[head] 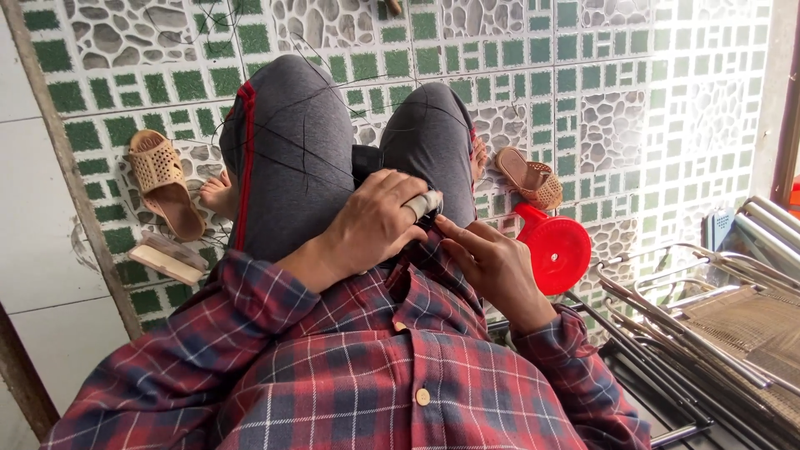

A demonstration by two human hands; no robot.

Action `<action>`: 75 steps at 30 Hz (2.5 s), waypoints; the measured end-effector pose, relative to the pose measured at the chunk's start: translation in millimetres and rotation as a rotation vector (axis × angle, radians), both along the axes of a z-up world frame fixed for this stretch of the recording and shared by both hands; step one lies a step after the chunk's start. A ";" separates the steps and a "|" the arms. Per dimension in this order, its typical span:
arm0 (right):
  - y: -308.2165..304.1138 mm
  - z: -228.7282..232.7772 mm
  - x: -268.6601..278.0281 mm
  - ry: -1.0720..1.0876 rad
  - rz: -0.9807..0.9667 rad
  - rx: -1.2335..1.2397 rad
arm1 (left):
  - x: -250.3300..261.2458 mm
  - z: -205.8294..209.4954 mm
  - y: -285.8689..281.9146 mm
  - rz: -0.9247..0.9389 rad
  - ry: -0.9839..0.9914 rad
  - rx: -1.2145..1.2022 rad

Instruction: Hand-stitching a black sandal to repair it using a needle and thread.

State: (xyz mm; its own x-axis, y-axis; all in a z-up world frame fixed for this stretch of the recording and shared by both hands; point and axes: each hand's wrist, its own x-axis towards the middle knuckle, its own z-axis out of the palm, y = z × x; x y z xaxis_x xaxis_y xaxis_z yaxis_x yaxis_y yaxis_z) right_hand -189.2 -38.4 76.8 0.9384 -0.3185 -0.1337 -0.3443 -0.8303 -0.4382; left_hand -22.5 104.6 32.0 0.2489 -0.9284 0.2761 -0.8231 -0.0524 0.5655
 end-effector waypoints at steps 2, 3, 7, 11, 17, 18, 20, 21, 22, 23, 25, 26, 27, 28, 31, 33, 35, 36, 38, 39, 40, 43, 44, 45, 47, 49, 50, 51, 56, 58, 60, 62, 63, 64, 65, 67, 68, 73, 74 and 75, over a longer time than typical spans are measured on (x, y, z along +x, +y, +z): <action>0.3 0.8 -0.6 0.008 0.001 -0.008 | -1.4 8.8 7.7 0.062 -0.173 -0.104; 1.5 1.5 -1.8 0.009 0.006 -0.006 | -3.7 5.8 10.1 0.067 -0.173 -0.102; 7.2 5.4 -0.5 0.005 0.002 -0.036 | -5.2 -1.1 19.4 0.064 -0.165 0.033; 14.6 16.1 -0.7 -0.130 0.016 -0.130 | 1.4 25.1 30.4 -0.071 -0.077 0.240; 14.4 14.3 7.0 -0.196 0.087 -0.198 | 9.6 45.3 22.4 -0.121 1.504 0.146; 16.1 14.8 7.4 -0.213 0.093 -0.214 | 4.7 38.0 19.7 -0.126 1.486 0.130; 17.6 14.7 6.8 -0.206 0.088 -0.231 | -5.2 22.0 11.0 0.117 1.366 0.018; 18.0 14.1 6.0 -0.217 0.091 -0.244 | -4.7 22.5 8.3 0.110 1.355 0.004; 19.2 13.2 4.7 -0.219 0.077 -0.237 | -4.6 22.8 6.4 0.142 0.936 -0.004; 20.5 11.7 3.5 -0.221 0.063 -0.229 | -4.5 22.6 4.5 0.176 0.518 -0.014; 17.7 4.6 1.3 -0.216 0.069 -0.223 | -7.2 8.4 2.7 0.169 0.516 0.088; 18.1 0.2 -0.8 -0.202 0.070 -0.205 | -9.7 0.6 3.7 0.160 0.520 0.203; 18.1 -1.0 -0.3 -0.206 0.075 -0.207 | -8.1 5.3 4.0 0.164 0.518 0.199; 18.9 -2.1 -0.3 -0.236 0.060 -0.203 | -6.8 10.1 4.7 0.108 0.647 0.221; 15.6 -8.1 -3.3 -0.248 0.047 -0.162 | -1.8 21.3 7.3 0.067 0.804 0.248; 14.1 -10.4 -4.5 -0.230 0.046 -0.123 | 0.8 24.1 6.7 0.083 0.830 0.255; 13.7 -9.3 -4.1 -0.263 0.070 -0.140 | 1.4 23.1 3.1 0.178 0.694 0.245; 13.8 -8.2 -3.9 -0.263 0.072 -0.141 | 0.6 21.2 0.8 0.179 0.694 0.243; 14.5 -5.9 -3.1 -0.274 0.082 -0.139 | -0.7 17.5 -3.3 0.142 0.613 0.219; 14.7 -5.3 -2.6 -0.274 0.084 -0.140 | -0.2 18.0 -3.5 0.143 0.613 0.217; 15.5 -4.7 -2.2 -0.294 0.078 -0.125 | 0.4 18.5 -3.6 0.101 0.649 0.261; 15.0 -7.6 -6.3 -0.273 0.065 -0.097 | 3.1 19.6 -2.3 0.064 0.713 0.289; 14.8 -9.6 -7.7 -0.236 0.058 -0.085 | 4.9 20.0 -1.1 0.071 0.738 0.272; 12.1 -7.2 -9.0 -0.237 0.058 -0.084 | 5.3 22.6 -1.7 0.071 0.737 0.273; 6.2 -1.7 -9.7 0.040 0.045 0.021 | 7.8 28.9 -3.2 0.097 0.813 0.276; -3.5 4.5 -16.4 0.069 0.070 0.005 | 5.4 22.6 -10.0 0.097 0.790 0.273; -9.5 8.2 -19.1 0.100 0.097 -0.011 | 4.8 20.2 -14.4 0.098 0.770 0.268; -16.0 10.2 -24.5 0.096 0.097 -0.014 | 5.6 15.1 -18.6 0.098 0.766 0.265; -48.5 0.2 -66.6 0.239 -0.012 0.107 | 5.8 1.9 -27.9 0.043 0.825 0.350; -36.7 7.1 -62.8 0.205 -0.040 0.157 | 3.6 3.3 -23.4 0.038 0.714 0.281; -29.9 10.7 -56.6 0.169 -0.069 0.208 | 2.9 19.4 -16.0 0.032 0.602 0.213; -28.3 11.4 -48.3 0.191 0.002 0.356 | 3.5 50.0 -6.3 0.088 0.039 -0.145; -21.6 3.3 -46.0 0.190 0.001 0.356 | 1.4 46.2 -0.4 0.087 0.039 -0.145; -15.1 -5.0 -43.4 0.112 -0.178 0.482 | -0.5 42.6 5.5 0.067 0.090 -0.113; -8.3 -13.1 -40.9 0.029 -0.358 0.605 | -2.6 39.0 11.7 0.046 0.142 -0.081; 0.1 -42.0 -37.4 -0.102 -0.426 0.634 | -6.8 27.3 16.4 0.048 0.146 -0.056; 4.2 -56.7 -34.8 -0.234 -0.496 0.664 | -8.2 21.3 18.9 0.046 0.153 -0.028; 17.9 -45.4 -17.9 -0.292 -0.585 0.762 | -12.5 17.5 20.0 0.040 0.260 0.000; 17.2 -48.6 -18.3 -0.335 -0.596 0.824 | -12.2 16.0 19.1 0.041 0.281 0.026; 16.1 -51.5 -18.9 -0.338 -0.594 0.823 | -12.4 12.6 18.3 0.041 0.278 0.023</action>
